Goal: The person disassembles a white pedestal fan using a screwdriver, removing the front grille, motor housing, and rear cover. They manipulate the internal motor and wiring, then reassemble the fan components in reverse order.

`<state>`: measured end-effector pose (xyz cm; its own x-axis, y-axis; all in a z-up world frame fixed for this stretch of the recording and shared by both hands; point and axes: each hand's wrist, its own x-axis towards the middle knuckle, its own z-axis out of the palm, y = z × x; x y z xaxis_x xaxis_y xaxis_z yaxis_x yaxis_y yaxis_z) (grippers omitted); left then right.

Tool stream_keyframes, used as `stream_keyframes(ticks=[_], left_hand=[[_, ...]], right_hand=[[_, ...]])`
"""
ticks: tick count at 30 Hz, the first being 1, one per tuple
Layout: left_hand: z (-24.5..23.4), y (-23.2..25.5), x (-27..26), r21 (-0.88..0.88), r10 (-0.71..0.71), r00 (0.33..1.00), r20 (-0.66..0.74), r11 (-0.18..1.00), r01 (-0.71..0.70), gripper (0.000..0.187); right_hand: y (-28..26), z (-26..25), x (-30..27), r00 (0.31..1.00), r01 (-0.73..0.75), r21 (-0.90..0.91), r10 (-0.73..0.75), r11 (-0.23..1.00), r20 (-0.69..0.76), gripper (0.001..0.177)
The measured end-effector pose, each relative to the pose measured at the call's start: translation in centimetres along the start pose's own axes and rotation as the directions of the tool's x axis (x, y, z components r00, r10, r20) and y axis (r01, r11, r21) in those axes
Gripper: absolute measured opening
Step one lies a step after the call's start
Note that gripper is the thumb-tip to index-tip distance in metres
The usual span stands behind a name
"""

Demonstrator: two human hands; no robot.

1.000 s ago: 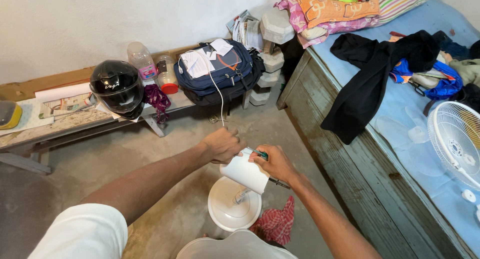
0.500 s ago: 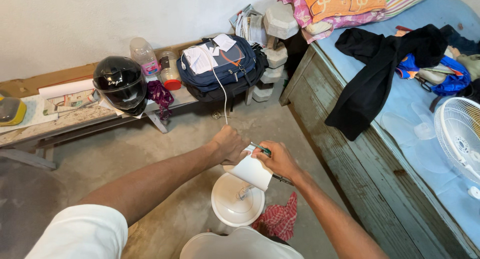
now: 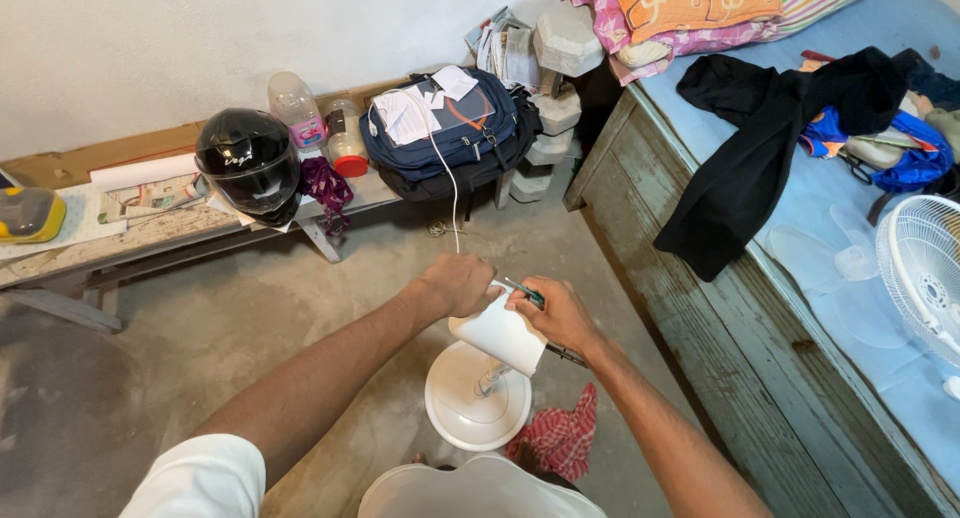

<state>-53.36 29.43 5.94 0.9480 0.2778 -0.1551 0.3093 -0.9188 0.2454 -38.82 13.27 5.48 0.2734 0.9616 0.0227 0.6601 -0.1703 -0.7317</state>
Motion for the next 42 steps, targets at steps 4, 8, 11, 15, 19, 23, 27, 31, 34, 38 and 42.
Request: stream_keyframes(ticks=[4,8,11,15,19,23,27,31,34,38,42], left_hand=[[0.4,-0.2,-0.1,0.128,0.144,0.99,-0.005,0.982,-0.142,0.04],[0.3,-0.2,-0.3,0.323,0.26,0.966,0.009,0.913,-0.249,0.038],[-0.3,0.0,-0.4,0.382,0.287,0.956,0.061,0.878,-0.288,0.033],[-1.3,0.3,-1.0,0.327,0.315,0.947,-0.066,0.903,-0.278,0.043],[-1.4,0.7,-0.7,0.105,0.083,0.989,-0.12,0.992,-0.07,0.045],[-0.8,0.6,0.3,-0.042,0.098,0.976,-0.194,0.993,-0.108,0.028],[-1.3,0.1,0.5,-0.179,0.2,0.963,-0.181,0.956,-0.232,0.017],[-2.7,-0.1,-0.7,-0.157,0.123,0.972,-0.203,0.975,-0.156,0.03],[-2.9,0.0,-1.0,-0.061,0.035,0.988,-0.151,0.997,-0.044,0.037],[-1.1,-0.4,-0.4,-0.044,0.046,0.98,-0.193,0.998,-0.055,0.04],[0.3,-1.0,0.7,-0.104,0.15,0.955,-0.256,0.978,-0.181,0.021]], right_hand=[[0.1,-0.1,-0.2,1.0,-0.014,0.019,0.014,1.0,0.017,0.017],[0.1,0.0,-0.2,1.0,-0.006,0.016,0.005,1.0,0.019,0.016],[0.1,-0.1,-0.3,0.999,0.033,0.01,-0.033,0.999,0.017,0.015],[-0.1,-0.3,-0.3,0.998,0.065,0.0,-0.065,0.998,0.006,0.015],[-0.1,-0.3,-0.3,1.0,-0.02,0.005,0.02,1.0,0.017,0.019],[0.3,-0.2,-0.1,1.0,-0.018,0.012,0.017,1.0,0.026,0.02],[0.8,0.1,-0.1,1.0,-0.016,-0.007,0.016,1.0,0.015,0.021],[0.8,0.3,-0.3,0.999,0.029,0.023,-0.029,0.999,-0.021,0.017],[0.8,0.2,-0.2,1.0,0.015,0.012,-0.015,1.0,-0.017,0.018],[0.7,0.4,-0.2,0.999,0.028,0.026,-0.027,0.999,-0.022,0.017],[0.8,0.2,0.1,1.0,-0.003,0.009,0.003,1.0,-0.007,0.02]])
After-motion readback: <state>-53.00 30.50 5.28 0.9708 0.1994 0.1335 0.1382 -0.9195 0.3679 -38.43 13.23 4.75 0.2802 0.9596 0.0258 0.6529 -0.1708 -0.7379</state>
